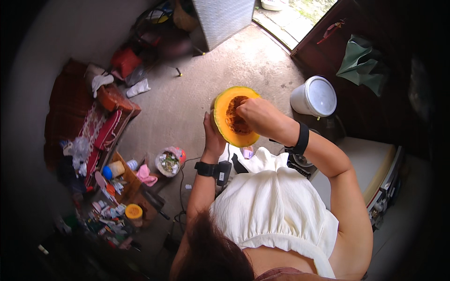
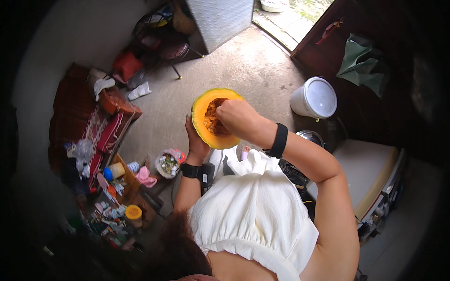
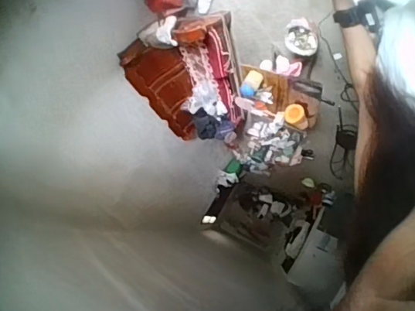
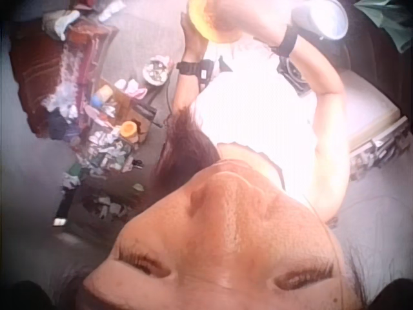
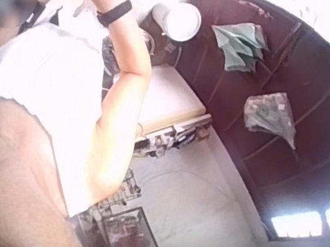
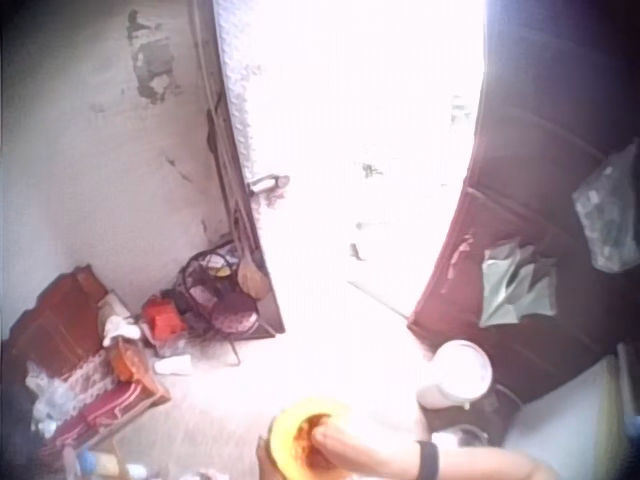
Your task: The person cuts a pumpkin in half with a cleaver on a wooden board. They scoop out the seeds from the pumpkin by hand and then carry the halves outside to a table.
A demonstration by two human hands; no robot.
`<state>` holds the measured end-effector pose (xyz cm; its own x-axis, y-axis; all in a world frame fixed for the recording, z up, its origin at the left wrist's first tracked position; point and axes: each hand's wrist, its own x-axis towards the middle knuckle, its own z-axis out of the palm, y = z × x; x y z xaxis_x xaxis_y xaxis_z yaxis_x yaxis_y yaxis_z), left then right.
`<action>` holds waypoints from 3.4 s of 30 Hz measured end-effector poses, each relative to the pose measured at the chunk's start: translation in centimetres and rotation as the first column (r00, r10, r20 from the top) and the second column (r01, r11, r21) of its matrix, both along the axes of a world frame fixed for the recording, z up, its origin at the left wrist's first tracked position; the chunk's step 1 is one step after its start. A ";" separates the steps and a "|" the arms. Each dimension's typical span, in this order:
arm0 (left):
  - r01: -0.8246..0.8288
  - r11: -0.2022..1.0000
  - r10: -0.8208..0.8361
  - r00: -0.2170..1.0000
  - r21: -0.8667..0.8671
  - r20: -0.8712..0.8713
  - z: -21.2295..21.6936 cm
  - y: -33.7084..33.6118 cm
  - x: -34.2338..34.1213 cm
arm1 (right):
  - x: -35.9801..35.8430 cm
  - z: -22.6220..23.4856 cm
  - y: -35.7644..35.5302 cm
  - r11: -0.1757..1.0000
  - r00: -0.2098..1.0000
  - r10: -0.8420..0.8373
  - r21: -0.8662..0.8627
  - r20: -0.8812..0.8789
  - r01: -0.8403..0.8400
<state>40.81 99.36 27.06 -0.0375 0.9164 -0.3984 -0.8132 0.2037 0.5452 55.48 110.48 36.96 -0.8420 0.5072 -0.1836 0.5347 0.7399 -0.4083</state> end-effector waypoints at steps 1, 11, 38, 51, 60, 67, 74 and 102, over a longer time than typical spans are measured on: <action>0.021 1.000 -0.021 1.000 0.007 0.002 -0.8 1.5 -0.6 | -0.5 -0.4 1.2 0.997 0.998 0.060 0.043 -0.004 -0.060; 0.391 0.916 -0.398 0.914 0.090 0.080 -0.1 18.5 -6.6 | -4.6 2.9 16.7 0.873 0.979 0.059 -0.486 0.193 0.043; 0.781 0.617 -0.787 0.615 0.100 0.050 2.0 61.2 10.4 | 17.0 2.6 53.1 0.679 0.959 -0.282 -0.698 0.040 0.229; 0.892 0.438 -0.897 0.442 -0.115 0.008 -0.4 79.1 15.7 | 24.3 0.9 68.5 0.384 0.657 -0.751 -0.853 -0.065 0.354; 0.887 0.451 -0.887 0.458 -0.098 0.057 -2.3 95.3 16.1 | 23.9 0.1 84.6 0.466 0.725 -0.686 -0.800 -0.057 0.378; 0.853 0.518 -0.845 0.522 -0.070 0.116 -1.3 107.0 15.0 | 22.3 1.5 96.8 0.565 0.754 -0.646 -0.740 -0.122 0.365; 0.818 0.566 -0.816 0.574 -0.100 0.073 -3.0 114.9 15.6 | 22.9 0.6 106.0 0.635 0.677 -0.690 -0.661 -0.255 0.399; 0.937 0.349 -0.932 0.348 0.001 0.102 0.0 160.3 49.3 | 56.4 0.0 145.5 0.142 0.248 -0.967 -0.938 -0.063 0.317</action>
